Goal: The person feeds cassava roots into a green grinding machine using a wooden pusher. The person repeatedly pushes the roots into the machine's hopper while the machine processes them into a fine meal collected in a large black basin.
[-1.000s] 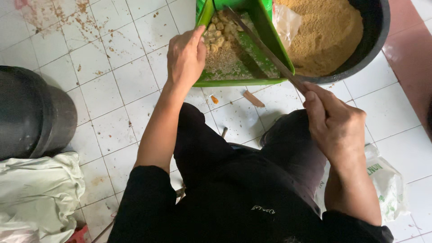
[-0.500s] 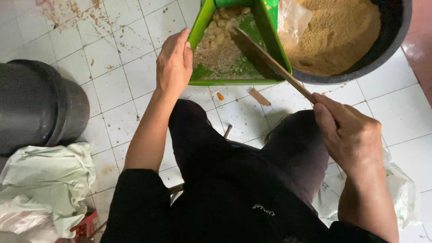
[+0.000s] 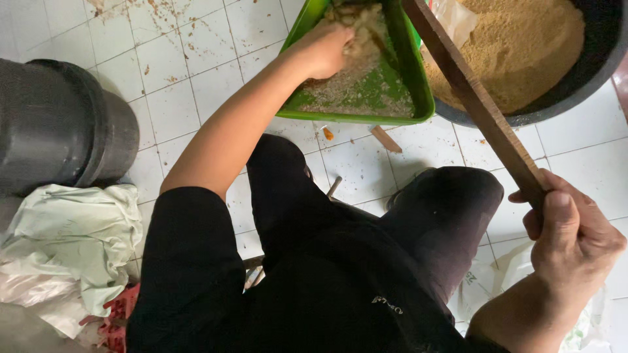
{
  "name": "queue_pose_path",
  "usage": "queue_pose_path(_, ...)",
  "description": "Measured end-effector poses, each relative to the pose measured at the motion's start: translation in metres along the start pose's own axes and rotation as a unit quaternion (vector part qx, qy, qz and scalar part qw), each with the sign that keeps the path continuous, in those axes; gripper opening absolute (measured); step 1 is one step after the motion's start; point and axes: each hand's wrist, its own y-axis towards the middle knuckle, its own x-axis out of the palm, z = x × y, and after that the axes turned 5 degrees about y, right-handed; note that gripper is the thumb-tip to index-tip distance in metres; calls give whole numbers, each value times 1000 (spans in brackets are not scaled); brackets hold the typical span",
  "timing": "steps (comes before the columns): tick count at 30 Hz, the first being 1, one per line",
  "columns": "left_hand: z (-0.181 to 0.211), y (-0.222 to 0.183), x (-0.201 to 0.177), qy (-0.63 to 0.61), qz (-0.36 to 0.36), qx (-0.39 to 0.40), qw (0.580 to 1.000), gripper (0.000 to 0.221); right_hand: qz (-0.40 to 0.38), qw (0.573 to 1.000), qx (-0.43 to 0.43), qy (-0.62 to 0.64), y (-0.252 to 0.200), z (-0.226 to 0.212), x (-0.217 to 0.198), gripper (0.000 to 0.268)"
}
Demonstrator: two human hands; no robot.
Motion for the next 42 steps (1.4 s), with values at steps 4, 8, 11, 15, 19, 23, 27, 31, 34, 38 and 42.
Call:
queue_pose_path(4, -13, 22, -1, -39, 160, 104, 981, 58, -13, 1000, 6, -22, 1, 3, -4, 39)
queue_pose_path(8, -17, 53, 7, 64, 186, 96, 976, 75, -23, 999, 11, -34, 2, -5, -4, 38)
queue_pose_path(11, -6, 65, 10, 80, 105, 112, 985, 67, -25, 997, -7, -70, 6, -15, 0, 37)
queue_pose_path(15, -4, 34, -3, -16, 111, 192, 975, 54, -54, 987, -28, -151, 15, -22, -2, 32)
queue_pose_path(19, -14, -32, -17, 84, 22, -18, 996, 20, -146, 964, -32, -222, 24, -28, -22, 29)
queue_pose_path(23, -24, -76, -10, 137, -6, -9, 990, 19, -225, 931, -24, -285, 35, -53, -24, 34)
queue_pose_path(27, -25, -59, 18, 125, -12, 20, 992, 11, -193, 903, -174, -342, 51, -96, 15, 19)
queue_pose_path(31, -25, -9, 26, 43, 165, 89, 981, 16, -167, 870, -235, -401, 67, -116, 60, 14)
queue_pose_path(34, -28, 18, 19, 14, 261, 119, 958, 15, -150, 885, -223, -380, 55, -123, 49, 18)
queue_pose_path(38, -12, 45, 11, -39, 249, 187, 950, 8, -166, 902, -170, -360, 39, -115, 21, 22)
queue_pose_path(42, 10, 67, 9, 0, 282, 325, 903, 14, -171, 900, -161, -367, 31, -110, 10, 27)
